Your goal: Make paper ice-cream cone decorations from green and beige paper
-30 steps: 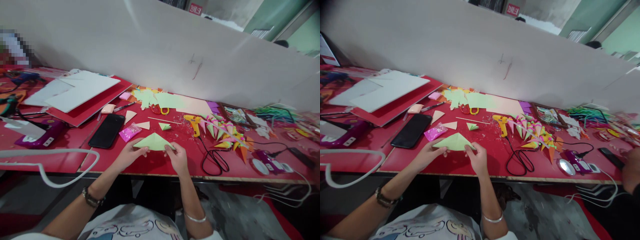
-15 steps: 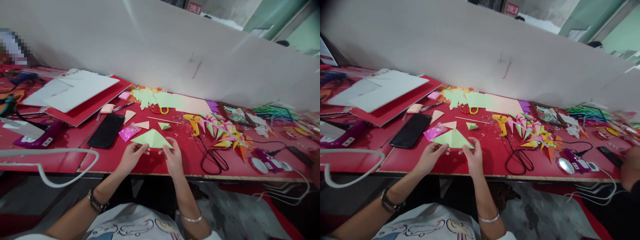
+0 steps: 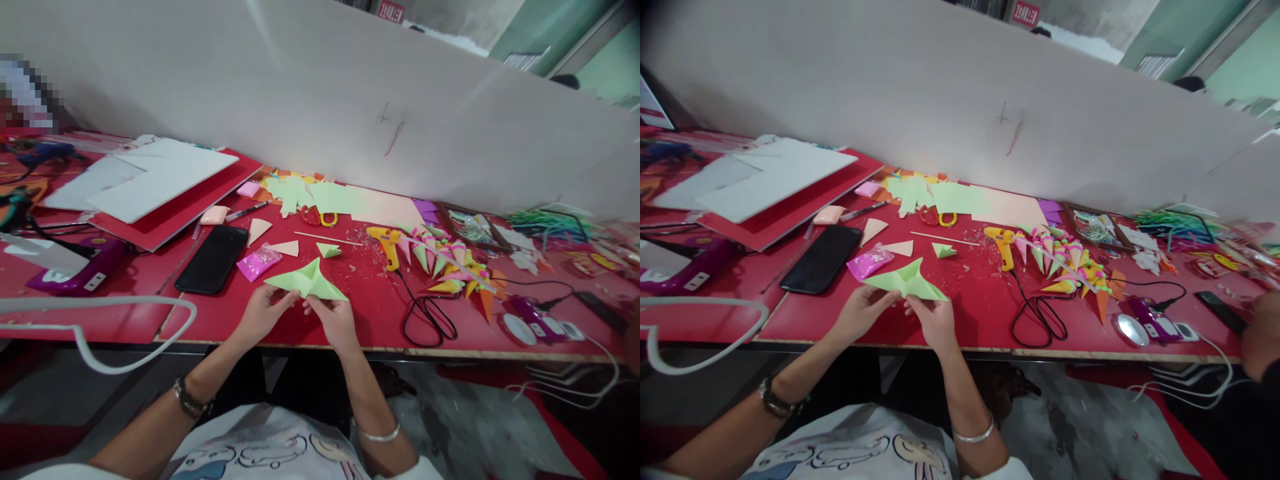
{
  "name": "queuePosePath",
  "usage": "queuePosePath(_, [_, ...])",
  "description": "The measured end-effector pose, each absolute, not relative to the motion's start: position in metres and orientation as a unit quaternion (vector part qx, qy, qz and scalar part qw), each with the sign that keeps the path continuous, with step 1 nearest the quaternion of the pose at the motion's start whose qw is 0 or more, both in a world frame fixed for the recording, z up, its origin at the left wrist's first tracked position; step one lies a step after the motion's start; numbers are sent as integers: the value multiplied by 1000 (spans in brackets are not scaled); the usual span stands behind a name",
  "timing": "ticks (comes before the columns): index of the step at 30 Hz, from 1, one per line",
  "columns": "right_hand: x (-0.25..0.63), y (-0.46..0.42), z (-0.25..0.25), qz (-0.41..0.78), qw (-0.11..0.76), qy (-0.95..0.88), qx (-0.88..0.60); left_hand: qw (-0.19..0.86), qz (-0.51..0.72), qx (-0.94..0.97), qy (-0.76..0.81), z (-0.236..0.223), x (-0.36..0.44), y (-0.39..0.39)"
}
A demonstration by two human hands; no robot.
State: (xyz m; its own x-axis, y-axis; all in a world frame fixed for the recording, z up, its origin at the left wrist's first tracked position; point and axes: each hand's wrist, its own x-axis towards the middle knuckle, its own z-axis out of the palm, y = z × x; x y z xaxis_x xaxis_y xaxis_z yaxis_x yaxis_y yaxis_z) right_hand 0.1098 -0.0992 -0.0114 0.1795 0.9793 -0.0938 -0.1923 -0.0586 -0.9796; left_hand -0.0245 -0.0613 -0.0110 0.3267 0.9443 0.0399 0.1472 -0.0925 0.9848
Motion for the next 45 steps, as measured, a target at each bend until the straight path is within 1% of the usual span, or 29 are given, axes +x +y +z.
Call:
queuePosePath(4, [113,-100,-10,529,551,-401,-506,524,403,637,396,-11,-22,-62])
queuePosePath(9, [116,-100,-2,527,529,-441,-498,544,366,654,376,-12,-23,-64])
queuePosePath(13, [117,-101,-2,534,528,-442,-491,564,345,656,364,-15,-25,-64])
queuePosePath(22, [121,-106,-9,573,483,-477,-459,643,358,597,318,-11,-25,-65])
queuePosePath(24, [120,-107,-10,559,481,-485,-469,657,350,587,319,-12,-24,-64])
queuePosePath(26, [118,-106,-10,522,485,-504,-488,638,362,595,329,-13,-24,-64])
queuePosePath(28, [117,-106,-11,477,492,-527,-503,588,390,619,345,-14,-23,-64])
queuePosePath(30, [116,-107,-11,454,499,-545,-498,562,398,638,344,-14,-24,-64])
queuePosePath(33, [118,-107,-14,431,503,-574,-482,592,369,649,306,-14,-26,-66])
queuePosePath(35, [119,-106,-15,398,495,-599,-488,583,352,673,289,-16,-29,-68])
queuePosePath(38, [120,-104,-15,355,469,-638,-497,508,352,718,321,-19,-29,-70])
queuePosePath(41, [118,-103,-9,347,438,-660,-502,455,371,715,379,-22,-26,-71])
queuePosePath(43, [116,-104,-4,348,424,-662,-511,459,387,690,405,-21,-24,-70])
queuePosePath(45, [113,-106,0,353,422,-659,-513,491,396,654,417,-20,-22,-69])
